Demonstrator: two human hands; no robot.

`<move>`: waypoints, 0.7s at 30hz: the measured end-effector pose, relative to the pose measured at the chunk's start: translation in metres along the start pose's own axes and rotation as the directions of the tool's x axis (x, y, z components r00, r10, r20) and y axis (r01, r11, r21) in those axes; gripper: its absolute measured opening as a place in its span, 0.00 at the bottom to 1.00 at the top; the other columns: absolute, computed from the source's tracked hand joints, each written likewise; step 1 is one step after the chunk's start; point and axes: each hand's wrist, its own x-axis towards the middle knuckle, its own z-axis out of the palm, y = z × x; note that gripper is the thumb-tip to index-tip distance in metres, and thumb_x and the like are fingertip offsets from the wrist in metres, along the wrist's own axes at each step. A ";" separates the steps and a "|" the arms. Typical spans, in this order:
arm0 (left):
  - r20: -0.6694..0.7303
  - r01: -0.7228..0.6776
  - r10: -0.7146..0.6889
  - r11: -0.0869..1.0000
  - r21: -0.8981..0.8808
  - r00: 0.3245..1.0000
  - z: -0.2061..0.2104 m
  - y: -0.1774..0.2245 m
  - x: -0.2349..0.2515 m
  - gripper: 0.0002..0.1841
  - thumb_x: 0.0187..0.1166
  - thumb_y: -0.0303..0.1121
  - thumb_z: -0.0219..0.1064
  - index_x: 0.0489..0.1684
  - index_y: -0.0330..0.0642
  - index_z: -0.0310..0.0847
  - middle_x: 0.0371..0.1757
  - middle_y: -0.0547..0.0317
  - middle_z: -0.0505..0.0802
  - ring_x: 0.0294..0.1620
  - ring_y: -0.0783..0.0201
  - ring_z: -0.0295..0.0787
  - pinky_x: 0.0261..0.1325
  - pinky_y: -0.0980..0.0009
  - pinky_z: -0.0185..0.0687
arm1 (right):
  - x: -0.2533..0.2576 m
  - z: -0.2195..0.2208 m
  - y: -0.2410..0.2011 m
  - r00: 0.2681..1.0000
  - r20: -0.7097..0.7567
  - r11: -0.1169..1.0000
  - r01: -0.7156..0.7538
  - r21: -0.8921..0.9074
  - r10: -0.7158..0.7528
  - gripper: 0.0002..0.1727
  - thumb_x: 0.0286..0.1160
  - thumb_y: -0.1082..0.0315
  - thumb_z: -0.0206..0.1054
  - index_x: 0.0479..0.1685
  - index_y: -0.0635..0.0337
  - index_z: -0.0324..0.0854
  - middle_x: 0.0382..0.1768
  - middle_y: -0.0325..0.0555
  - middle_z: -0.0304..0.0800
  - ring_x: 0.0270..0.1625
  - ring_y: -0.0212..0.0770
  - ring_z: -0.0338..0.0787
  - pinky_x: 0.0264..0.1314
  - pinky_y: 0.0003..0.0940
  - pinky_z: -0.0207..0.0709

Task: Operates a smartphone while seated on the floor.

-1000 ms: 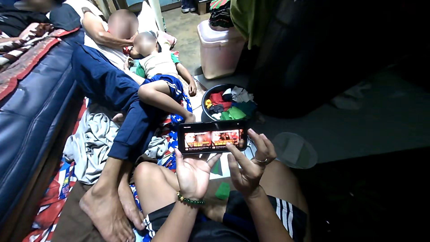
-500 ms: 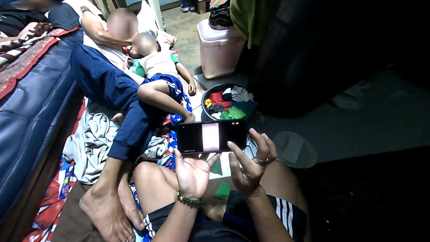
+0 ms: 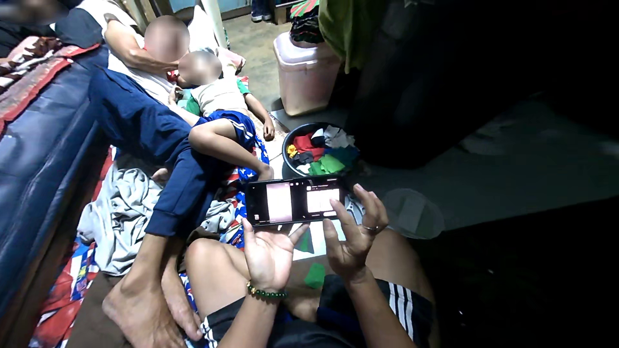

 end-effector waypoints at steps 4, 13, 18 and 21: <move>0.005 0.002 -0.002 1.000 0.002 1.000 0.001 0.000 0.000 0.38 0.89 0.66 0.28 0.75 0.43 0.65 0.66 0.41 0.87 0.65 0.37 0.89 0.59 0.38 0.87 | 0.000 0.001 0.000 0.999 -0.020 0.999 -0.045 -0.023 0.045 0.20 0.87 0.51 0.58 0.68 0.50 0.82 0.80 0.51 0.72 0.89 0.47 0.60 0.92 0.44 0.45; 0.016 0.006 -0.006 1.000 -0.016 1.000 -0.002 0.001 0.001 0.39 0.89 0.67 0.29 0.74 0.42 0.66 0.66 0.40 0.87 0.66 0.37 0.88 0.60 0.37 0.86 | -0.001 0.000 0.001 0.997 -0.011 0.997 -0.077 -0.014 0.077 0.21 0.89 0.49 0.57 0.69 0.49 0.80 0.80 0.52 0.72 0.90 0.47 0.59 0.92 0.44 0.46; 0.027 0.017 -0.016 1.000 -0.025 1.000 -0.003 0.000 0.001 0.39 0.89 0.66 0.30 0.73 0.42 0.68 0.66 0.41 0.88 0.65 0.38 0.89 0.60 0.39 0.87 | -0.001 0.000 0.002 0.997 -0.010 0.997 -0.080 0.005 0.080 0.18 0.89 0.50 0.57 0.65 0.47 0.83 0.80 0.52 0.71 0.90 0.47 0.58 0.92 0.45 0.46; 0.015 0.010 -0.010 1.000 -0.017 1.000 -0.002 -0.001 0.001 0.38 0.89 0.66 0.30 0.73 0.42 0.67 0.66 0.41 0.88 0.65 0.37 0.89 0.60 0.38 0.87 | -0.001 0.000 0.003 0.999 -0.001 0.999 -0.044 0.012 0.044 0.15 0.89 0.53 0.58 0.62 0.42 0.85 0.80 0.49 0.70 0.91 0.45 0.56 0.92 0.45 0.45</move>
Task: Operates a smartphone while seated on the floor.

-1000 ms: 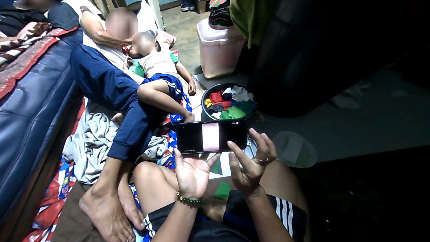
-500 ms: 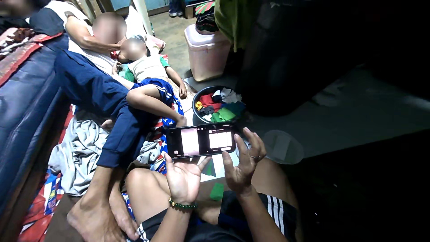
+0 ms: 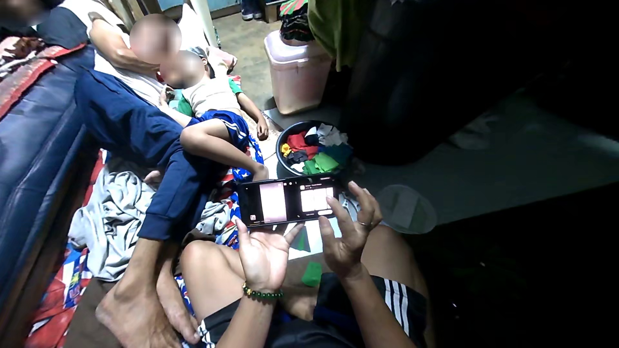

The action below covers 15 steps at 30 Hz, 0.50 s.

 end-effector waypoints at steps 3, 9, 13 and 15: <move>0.006 -0.004 0.004 1.000 0.003 1.000 -0.001 -0.001 0.000 0.38 0.89 0.66 0.29 0.75 0.43 0.66 0.67 0.41 0.87 0.66 0.37 0.88 0.60 0.37 0.87 | -0.001 0.000 0.001 0.998 0.029 0.999 0.051 0.018 -0.052 0.14 0.89 0.51 0.58 0.60 0.38 0.87 0.81 0.45 0.68 0.91 0.42 0.54 0.93 0.44 0.42; -0.031 -0.001 0.001 1.000 0.024 1.000 0.003 -0.001 0.000 0.37 0.89 0.66 0.30 0.73 0.44 0.67 0.65 0.42 0.88 0.64 0.39 0.90 0.58 0.40 0.88 | -0.004 0.001 0.001 0.980 0.101 0.984 0.165 0.062 -0.171 0.15 0.90 0.50 0.55 0.59 0.36 0.87 0.84 0.32 0.65 0.92 0.35 0.49 0.93 0.38 0.37; -0.020 0.001 -0.001 1.000 0.016 1.000 0.001 -0.001 0.002 0.38 0.89 0.66 0.29 0.75 0.43 0.66 0.66 0.41 0.87 0.65 0.38 0.89 0.59 0.38 0.87 | -0.004 0.001 0.001 0.998 0.055 0.998 0.038 0.058 -0.041 0.15 0.89 0.50 0.58 0.59 0.40 0.87 0.81 0.42 0.70 0.91 0.41 0.55 0.93 0.42 0.44; -0.037 0.002 -0.001 0.999 0.043 0.999 0.000 -0.001 0.003 0.38 0.89 0.66 0.28 0.76 0.43 0.65 0.67 0.41 0.87 0.66 0.38 0.88 0.60 0.38 0.87 | -0.001 0.000 0.000 0.986 0.043 0.977 -0.163 0.138 0.158 0.19 0.85 0.54 0.61 0.60 0.59 0.87 0.77 0.63 0.74 0.87 0.53 0.65 0.88 0.48 0.57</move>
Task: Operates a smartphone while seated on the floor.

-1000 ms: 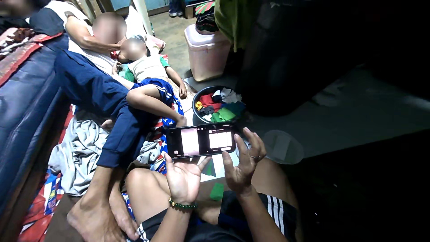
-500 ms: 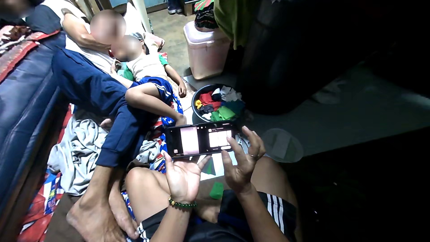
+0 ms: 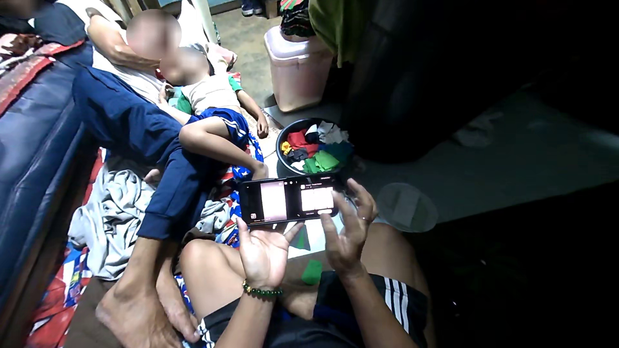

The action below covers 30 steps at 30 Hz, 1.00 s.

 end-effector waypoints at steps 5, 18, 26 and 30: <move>-0.031 0.043 -0.040 0.996 0.083 0.999 -0.012 -0.009 0.014 0.38 0.89 0.66 0.27 0.77 0.45 0.63 0.68 0.42 0.86 0.66 0.39 0.88 0.59 0.38 0.87 | 0.032 -0.017 -0.002 0.704 0.275 0.607 -0.707 0.364 0.655 0.26 0.93 0.66 0.38 0.75 0.69 0.74 0.62 0.47 0.86 0.62 0.28 0.86 0.68 0.27 0.79; -0.168 0.412 -0.380 0.877 0.247 0.910 -0.022 -0.085 0.073 0.40 0.90 0.65 0.23 0.88 0.44 0.51 0.79 0.41 0.77 0.75 0.41 0.80 0.68 0.39 0.82 | 0.031 -0.065 0.079 0.328 0.229 0.210 -0.882 0.422 0.917 0.17 0.96 0.68 0.46 0.66 0.69 0.75 0.46 0.49 0.86 0.45 0.34 0.88 0.51 0.30 0.84; -0.181 0.522 -0.495 0.743 0.418 0.850 -0.021 -0.151 0.109 0.40 0.92 0.62 0.23 0.93 0.40 0.44 0.89 0.40 0.64 0.87 0.43 0.66 0.79 0.40 0.72 | 0.038 -0.101 0.136 0.238 0.060 0.180 -0.856 0.485 0.969 0.19 0.96 0.70 0.42 0.73 0.70 0.70 0.60 0.56 0.82 0.59 0.40 0.85 0.64 0.36 0.80; -0.226 0.419 -0.405 0.487 0.767 0.886 -0.032 -0.153 0.098 0.37 0.95 0.55 0.24 0.91 0.37 0.54 0.86 0.39 0.71 0.79 0.46 0.76 0.71 0.49 0.76 | 0.028 -0.129 0.204 0.357 -0.105 0.365 -0.815 0.450 0.928 0.19 0.96 0.71 0.42 0.73 0.71 0.70 0.60 0.54 0.82 0.58 0.37 0.85 0.64 0.34 0.80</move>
